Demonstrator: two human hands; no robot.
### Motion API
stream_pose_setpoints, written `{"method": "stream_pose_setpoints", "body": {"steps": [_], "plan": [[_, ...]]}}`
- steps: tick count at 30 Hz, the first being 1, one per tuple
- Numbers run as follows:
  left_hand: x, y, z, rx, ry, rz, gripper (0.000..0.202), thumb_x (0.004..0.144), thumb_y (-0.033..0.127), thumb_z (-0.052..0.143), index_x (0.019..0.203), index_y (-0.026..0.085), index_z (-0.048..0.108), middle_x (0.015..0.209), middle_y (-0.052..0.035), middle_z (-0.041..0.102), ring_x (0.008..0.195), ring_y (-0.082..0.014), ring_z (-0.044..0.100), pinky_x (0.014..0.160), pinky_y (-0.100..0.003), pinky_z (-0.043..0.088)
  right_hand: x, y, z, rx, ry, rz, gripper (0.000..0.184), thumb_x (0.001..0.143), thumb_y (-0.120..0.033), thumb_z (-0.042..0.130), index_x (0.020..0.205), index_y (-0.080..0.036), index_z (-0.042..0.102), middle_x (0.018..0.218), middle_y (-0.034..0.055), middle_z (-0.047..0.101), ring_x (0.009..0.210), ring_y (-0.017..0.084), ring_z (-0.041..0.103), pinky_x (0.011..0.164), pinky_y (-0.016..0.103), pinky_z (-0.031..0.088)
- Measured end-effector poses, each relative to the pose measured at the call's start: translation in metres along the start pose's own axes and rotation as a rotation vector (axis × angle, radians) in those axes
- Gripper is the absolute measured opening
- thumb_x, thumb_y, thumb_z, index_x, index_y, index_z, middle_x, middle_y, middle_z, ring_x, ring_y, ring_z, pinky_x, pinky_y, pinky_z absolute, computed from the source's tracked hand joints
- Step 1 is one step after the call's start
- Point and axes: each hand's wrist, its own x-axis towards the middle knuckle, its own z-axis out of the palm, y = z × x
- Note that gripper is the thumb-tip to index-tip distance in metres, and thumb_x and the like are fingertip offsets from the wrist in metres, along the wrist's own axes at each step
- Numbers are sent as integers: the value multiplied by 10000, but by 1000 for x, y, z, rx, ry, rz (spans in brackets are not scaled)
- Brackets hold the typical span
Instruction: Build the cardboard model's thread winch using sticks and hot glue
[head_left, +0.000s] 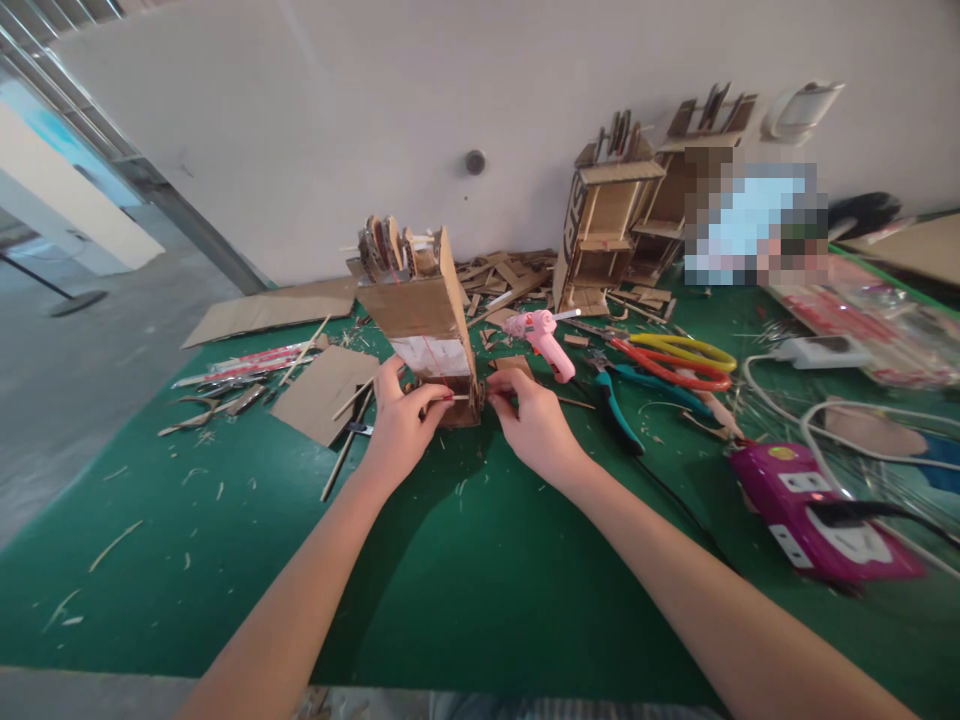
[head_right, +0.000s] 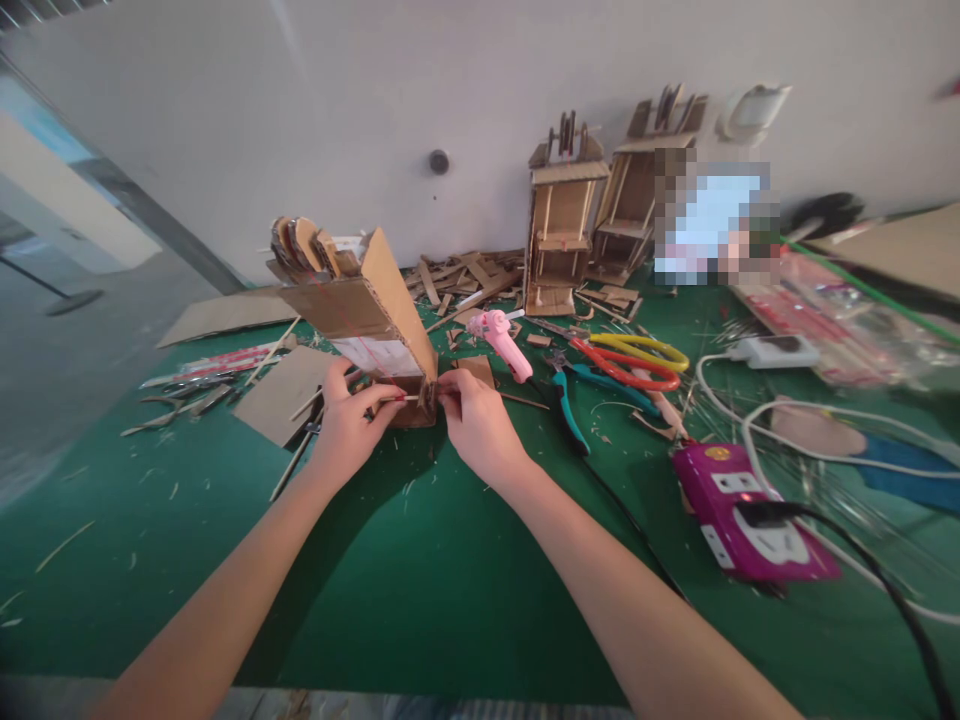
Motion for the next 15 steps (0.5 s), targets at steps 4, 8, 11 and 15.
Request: {"method": "stream_pose_setpoints", "body": {"steps": [4,8,11,15], "plan": [[-1,-6,-8,30,-105,15,199,813,264,661,1008,234,686,1276,-99,328,1301,-314,372,1072,-503,388,-1,1,2,6,-19,-6,155,848,-105,511,959,-183,587,920,74,698,856,189,657,769,332,510],[-3,-5,-10,60,-143,-6,379,758,298,721,1123,233,644,1323,-115,292,1309,-343,367,1077,-529,381,-2,0,2,-3,-24,-4,159,849,-104,512,961,-190,585,916,69,698,852,190,656,769,336,509],[-2,-1,-5,31,-69,-35,279,758,323,723,1019,231,693,1301,-102,307,1283,-338,386,1064,-527,397,-2,0,1,-20,-17,-6,155,851,-111,514,954,-202,586,919,63,697,860,190,657,772,333,507],[1,2,2,-4,-1,-53,137,793,313,689,903,243,730,1246,-79,338,1234,-301,413,1040,-499,420,-2,-1,2,-24,-13,-9,155,852,-113,514,957,-200,588,926,68,698,865,194,658,772,334,510]]}}
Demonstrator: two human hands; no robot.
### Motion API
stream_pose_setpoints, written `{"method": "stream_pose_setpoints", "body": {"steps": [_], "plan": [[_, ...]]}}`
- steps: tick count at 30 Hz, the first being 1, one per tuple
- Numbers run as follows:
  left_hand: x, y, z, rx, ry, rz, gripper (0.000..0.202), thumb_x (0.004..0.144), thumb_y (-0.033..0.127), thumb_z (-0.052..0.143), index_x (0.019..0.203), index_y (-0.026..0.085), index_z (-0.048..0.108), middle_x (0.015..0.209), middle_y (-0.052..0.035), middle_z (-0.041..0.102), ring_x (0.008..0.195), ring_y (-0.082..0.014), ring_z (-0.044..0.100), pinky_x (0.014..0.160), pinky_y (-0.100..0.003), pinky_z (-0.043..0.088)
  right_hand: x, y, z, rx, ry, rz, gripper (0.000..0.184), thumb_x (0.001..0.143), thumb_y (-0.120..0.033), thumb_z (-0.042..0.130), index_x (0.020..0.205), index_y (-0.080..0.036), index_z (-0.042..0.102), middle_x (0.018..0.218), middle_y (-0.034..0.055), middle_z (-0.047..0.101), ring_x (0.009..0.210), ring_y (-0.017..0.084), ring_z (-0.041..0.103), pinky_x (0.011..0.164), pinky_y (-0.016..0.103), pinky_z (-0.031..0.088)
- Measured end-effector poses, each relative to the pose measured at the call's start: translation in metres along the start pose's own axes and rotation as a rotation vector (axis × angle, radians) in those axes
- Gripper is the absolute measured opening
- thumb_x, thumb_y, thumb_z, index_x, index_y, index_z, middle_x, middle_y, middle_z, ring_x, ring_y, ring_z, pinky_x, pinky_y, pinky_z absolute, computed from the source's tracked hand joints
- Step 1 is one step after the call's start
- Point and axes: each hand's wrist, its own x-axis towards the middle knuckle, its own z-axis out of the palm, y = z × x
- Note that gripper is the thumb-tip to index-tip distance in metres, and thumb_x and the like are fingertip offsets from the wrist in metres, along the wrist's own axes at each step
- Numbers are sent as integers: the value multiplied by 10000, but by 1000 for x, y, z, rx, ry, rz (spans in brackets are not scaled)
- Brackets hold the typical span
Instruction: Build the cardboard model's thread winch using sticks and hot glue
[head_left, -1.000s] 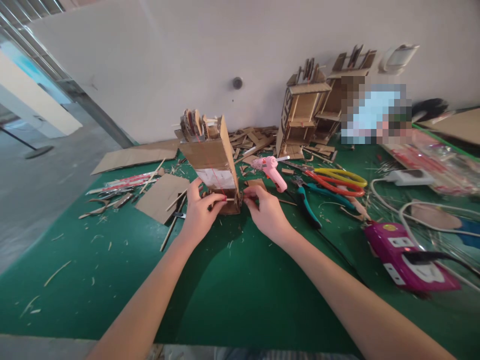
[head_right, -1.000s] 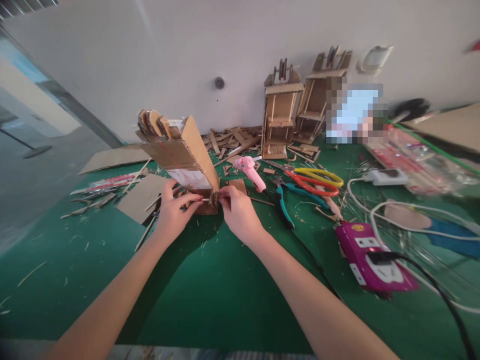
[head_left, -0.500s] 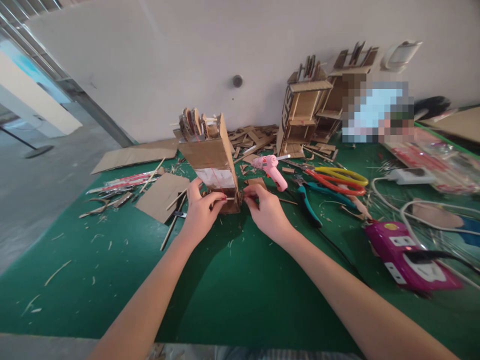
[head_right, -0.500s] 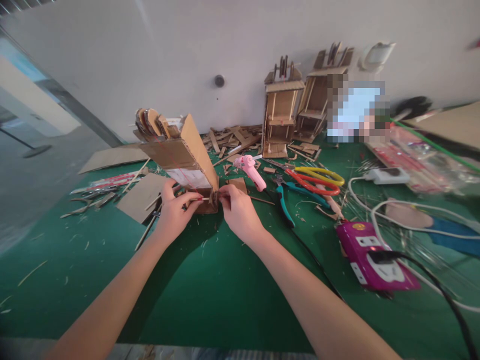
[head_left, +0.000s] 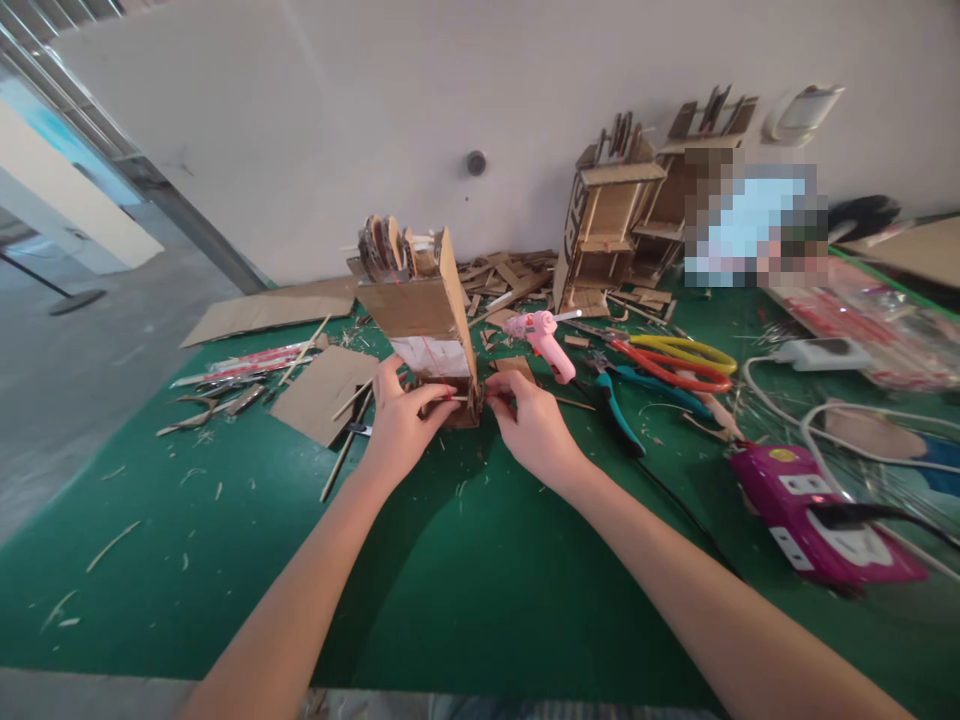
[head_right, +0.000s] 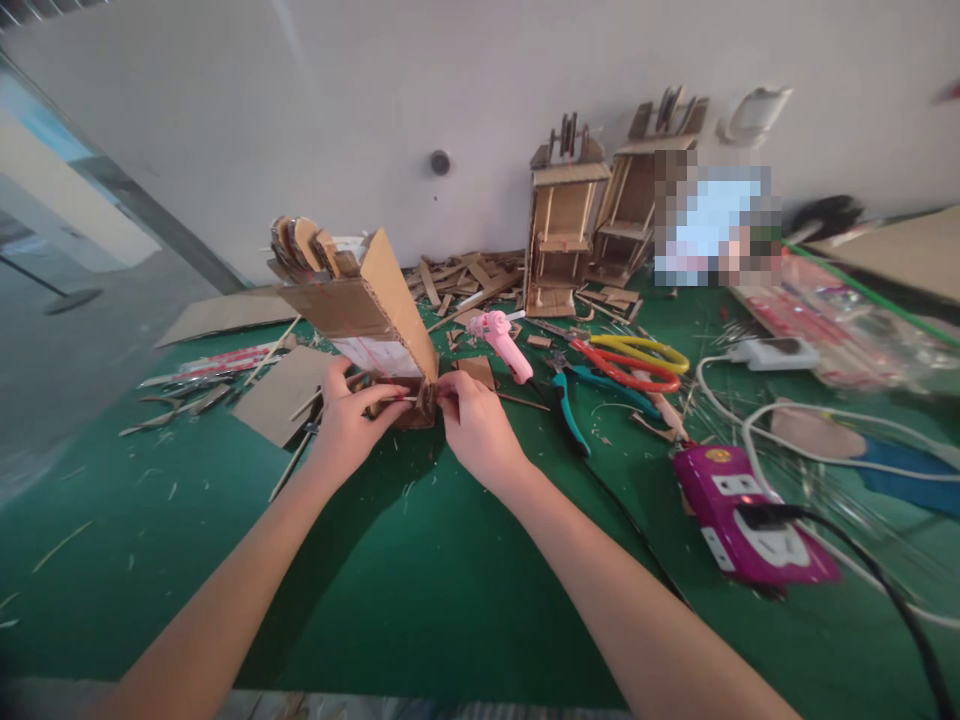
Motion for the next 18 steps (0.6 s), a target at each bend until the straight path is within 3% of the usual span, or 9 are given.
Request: {"method": "stream_pose_setpoints", "body": {"steps": [12,18], "plan": [[1,3,0,37,-12,-32,120,815,322,658,847,243,742,1175,-83,339,1178,-306,382,1007,-511,418,1,0,-1,5,-13,-7,163,845,-99,513,947,-201,589,918,64,701,860,195,660,777,345,515],[-2,-1,-4,14,-83,-27,321,728,338,752,1028,244,693,1274,-93,314,1288,-343,357,1077,-537,364,0,1,0,14,-11,-10,167,850,-105,508,958,-204,588,918,61,699,869,192,659,776,341,515]]}}
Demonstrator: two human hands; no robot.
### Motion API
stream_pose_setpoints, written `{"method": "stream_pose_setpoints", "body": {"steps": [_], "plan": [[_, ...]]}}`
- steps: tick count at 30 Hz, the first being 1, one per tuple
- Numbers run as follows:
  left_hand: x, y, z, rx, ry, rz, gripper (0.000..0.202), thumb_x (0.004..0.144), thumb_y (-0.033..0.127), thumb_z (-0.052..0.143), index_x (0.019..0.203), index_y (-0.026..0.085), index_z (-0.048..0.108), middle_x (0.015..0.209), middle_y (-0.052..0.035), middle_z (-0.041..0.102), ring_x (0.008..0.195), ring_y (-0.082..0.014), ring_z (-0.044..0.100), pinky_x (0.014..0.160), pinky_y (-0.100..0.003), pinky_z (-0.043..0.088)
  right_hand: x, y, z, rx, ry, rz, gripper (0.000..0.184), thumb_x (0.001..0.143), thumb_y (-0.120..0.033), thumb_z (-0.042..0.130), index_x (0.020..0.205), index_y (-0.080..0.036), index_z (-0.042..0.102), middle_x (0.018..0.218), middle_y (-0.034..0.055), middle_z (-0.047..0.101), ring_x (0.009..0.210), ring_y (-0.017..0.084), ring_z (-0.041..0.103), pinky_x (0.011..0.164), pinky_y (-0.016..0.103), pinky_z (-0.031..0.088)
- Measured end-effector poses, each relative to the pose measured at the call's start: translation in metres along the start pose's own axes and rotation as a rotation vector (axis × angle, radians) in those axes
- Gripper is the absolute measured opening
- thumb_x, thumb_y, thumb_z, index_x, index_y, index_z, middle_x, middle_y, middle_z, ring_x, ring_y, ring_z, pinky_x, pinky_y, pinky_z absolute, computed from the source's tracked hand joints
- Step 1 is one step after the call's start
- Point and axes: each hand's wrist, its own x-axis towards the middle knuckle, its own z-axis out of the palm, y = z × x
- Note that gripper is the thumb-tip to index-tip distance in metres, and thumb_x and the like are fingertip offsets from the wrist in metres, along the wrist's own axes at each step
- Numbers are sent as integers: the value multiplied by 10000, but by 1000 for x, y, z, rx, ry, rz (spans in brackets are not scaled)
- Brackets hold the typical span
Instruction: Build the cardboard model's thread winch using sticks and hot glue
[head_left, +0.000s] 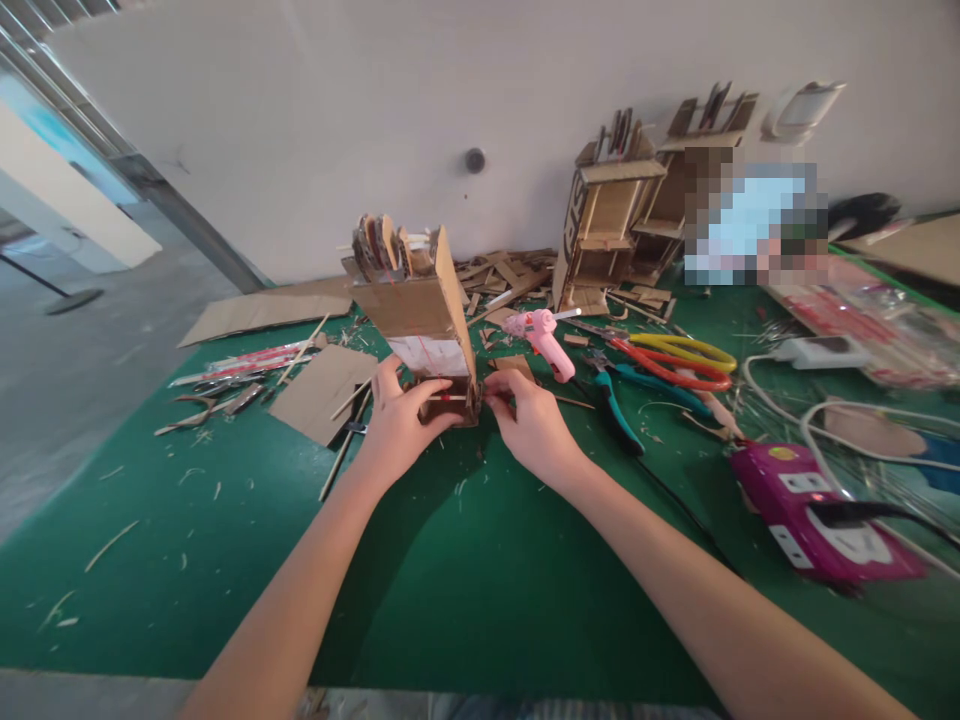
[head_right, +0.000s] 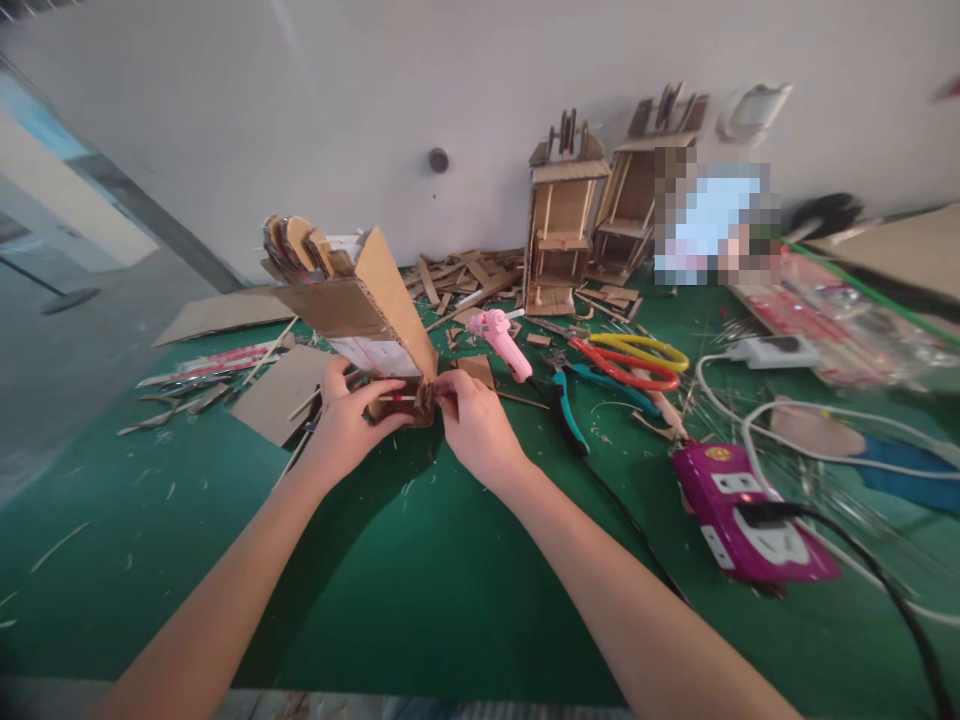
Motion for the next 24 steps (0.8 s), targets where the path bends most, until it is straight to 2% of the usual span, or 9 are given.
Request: {"method": "stream_pose_setpoints", "body": {"steps": [3,8,20,22,24], "plan": [[0,0,1,-37,51,-19,240,757,284,725,986,231,676,1243,-89,353,1263,-315,407,1053,-514,405,0,0,0,-11,11,-4,157,847,-112,519,953,-202,590,925,64,701,870,196,660,776,342,513],[1,-2,3,-39,127,44,69,786,275,698,840,233,696,1193,-86,405,1195,-287,460,1019,-503,435,1,-1,0,-20,9,-4,163,845,-102,516,942,-207,593,922,62,704,858,194,662,770,337,513],[0,1,3,13,160,45,93,813,311,669,831,237,722,1175,-76,391,1209,-285,434,1030,-481,425,1,-1,0,-32,17,4,134,861,-128,510,940,-198,592,933,73,701,857,201,659,770,342,510],[-1,-1,3,10,141,50,116,793,321,691,866,236,721,1201,-79,388,1216,-289,437,1044,-479,416,1,-1,0,-30,24,8,139,857,-122,510,944,-197,589,934,72,700,857,198,658,768,337,509],[-2,-2,1,17,96,49,225,760,333,725,958,228,711,1243,-93,371,1239,-307,424,1058,-487,403,1,-1,0,-26,26,7,144,857,-118,507,947,-197,586,939,71,699,857,194,657,768,332,508]]}}
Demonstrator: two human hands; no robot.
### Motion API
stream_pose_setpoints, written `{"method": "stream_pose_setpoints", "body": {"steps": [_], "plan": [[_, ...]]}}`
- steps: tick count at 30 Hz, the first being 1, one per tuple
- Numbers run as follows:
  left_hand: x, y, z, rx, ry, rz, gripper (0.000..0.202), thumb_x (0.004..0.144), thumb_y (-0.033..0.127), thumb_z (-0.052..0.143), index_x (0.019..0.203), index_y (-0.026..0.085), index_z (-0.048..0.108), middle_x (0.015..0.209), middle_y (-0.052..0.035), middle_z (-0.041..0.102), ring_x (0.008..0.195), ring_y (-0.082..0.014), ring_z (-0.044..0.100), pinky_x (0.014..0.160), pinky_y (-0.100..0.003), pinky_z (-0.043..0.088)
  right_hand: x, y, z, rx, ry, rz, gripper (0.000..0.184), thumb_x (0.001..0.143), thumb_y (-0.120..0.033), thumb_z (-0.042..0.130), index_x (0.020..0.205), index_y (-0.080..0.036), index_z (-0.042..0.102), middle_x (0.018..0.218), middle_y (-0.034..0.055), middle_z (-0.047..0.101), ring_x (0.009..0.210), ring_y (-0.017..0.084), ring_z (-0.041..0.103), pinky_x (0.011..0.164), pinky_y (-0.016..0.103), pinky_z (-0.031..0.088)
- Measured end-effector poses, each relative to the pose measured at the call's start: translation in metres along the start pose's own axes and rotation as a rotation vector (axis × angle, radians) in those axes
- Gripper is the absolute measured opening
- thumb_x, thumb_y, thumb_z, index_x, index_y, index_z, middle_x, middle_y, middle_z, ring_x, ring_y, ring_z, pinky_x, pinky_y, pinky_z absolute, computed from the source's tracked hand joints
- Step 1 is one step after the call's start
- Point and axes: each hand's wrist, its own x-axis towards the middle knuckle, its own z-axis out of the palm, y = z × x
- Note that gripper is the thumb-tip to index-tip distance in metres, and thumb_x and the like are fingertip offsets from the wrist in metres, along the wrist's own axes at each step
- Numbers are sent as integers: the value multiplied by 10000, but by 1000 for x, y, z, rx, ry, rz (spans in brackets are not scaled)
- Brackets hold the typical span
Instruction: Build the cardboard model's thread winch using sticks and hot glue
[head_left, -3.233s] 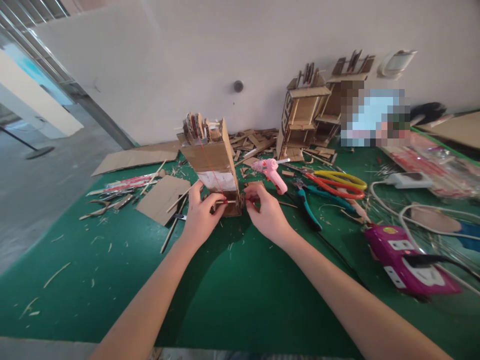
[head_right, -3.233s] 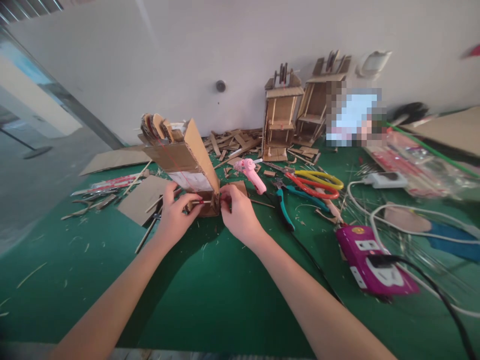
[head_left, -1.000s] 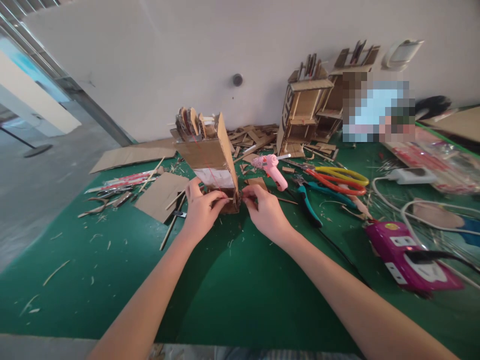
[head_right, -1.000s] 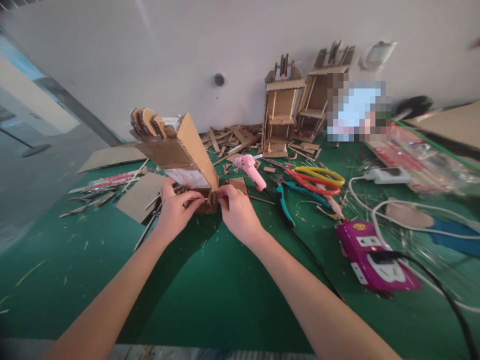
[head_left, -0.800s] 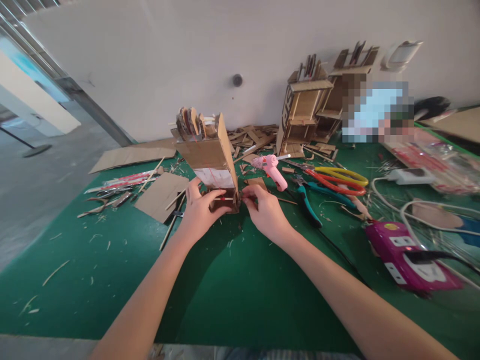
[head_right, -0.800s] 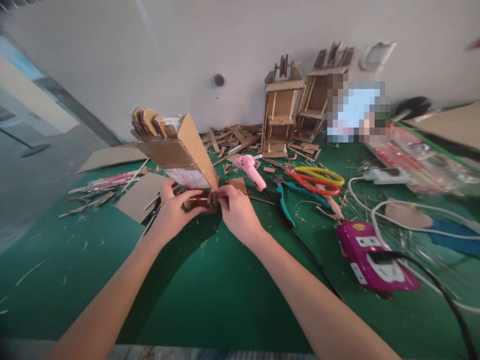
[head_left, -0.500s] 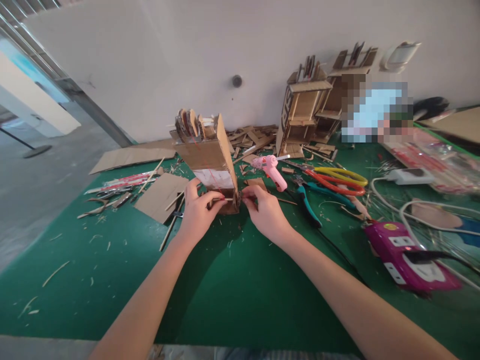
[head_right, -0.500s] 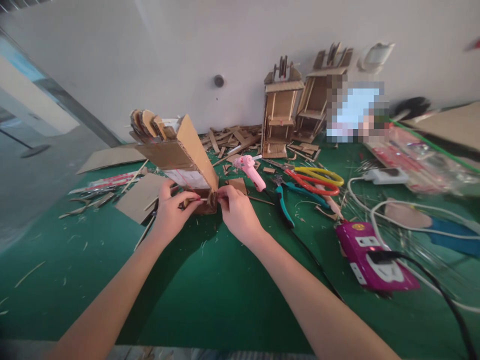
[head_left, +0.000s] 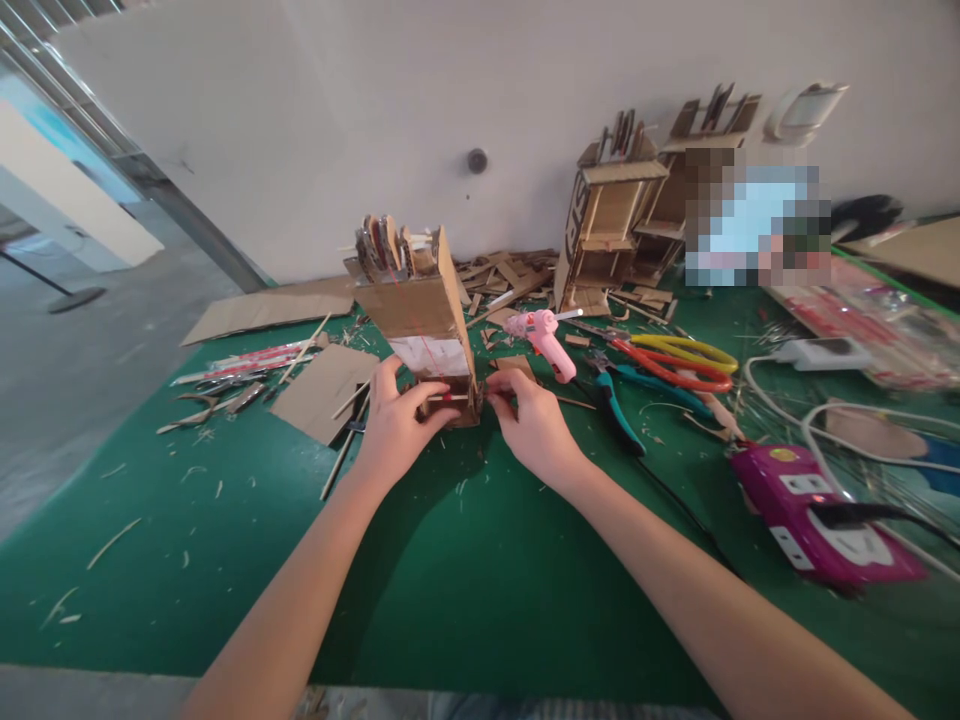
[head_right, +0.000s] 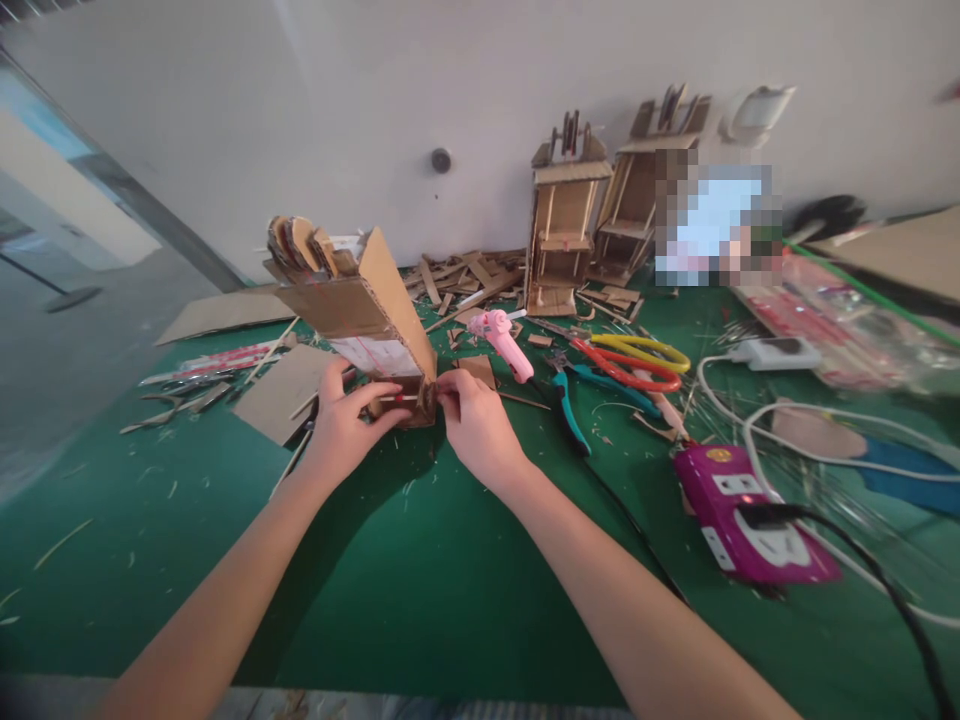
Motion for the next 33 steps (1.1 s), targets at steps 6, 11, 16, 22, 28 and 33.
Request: {"method": "stream_pose_setpoints", "body": {"steps": [6,11,16,22,28,33], "plan": [[1,2,-1,22,0,14,112,837,267,634,891,220,721,1218,-90,372,1220,-289,422,1043,-478,404,0,0,0,22,1,-13,140,854,-118,501,936,-196,583,929,69,697,860,194,656,768,329,508],[2,6,-1,40,-9,-7,94,828,269,645,832,206,713,1203,-89,352,1200,-293,407,1027,-491,398,0,0,1,21,10,-11,147,848,-115,500,929,-205,583,928,65,696,851,196,655,762,333,507],[3,5,-2,52,-28,-12,94,826,267,644,802,201,707,1163,-90,357,1180,-301,412,1004,-505,407,0,1,1,17,12,-9,148,844,-115,507,930,-208,583,925,62,693,840,196,652,754,334,506],[2,6,-6,29,-99,-48,284,733,299,742,1004,228,697,1279,-96,324,1267,-339,379,1060,-526,372,-2,2,2,45,-8,-16,174,849,-108,490,962,-208,577,950,66,680,863,191,639,744,326,505],[3,8,-5,-31,-47,-46,167,849,303,621,956,233,728,1241,-89,378,1229,-290,432,1055,-487,388,-2,0,3,57,4,-11,139,822,-97,493,886,-200,561,847,51,652,818,188,620,714,319,496],[5,10,-3,-75,-18,-76,129,832,275,645,911,234,738,1236,-83,389,1215,-274,444,1054,-476,389,-2,-4,3,23,10,-15,124,815,-104,489,869,-199,546,833,54,635,786,192,605,710,328,487]]}}
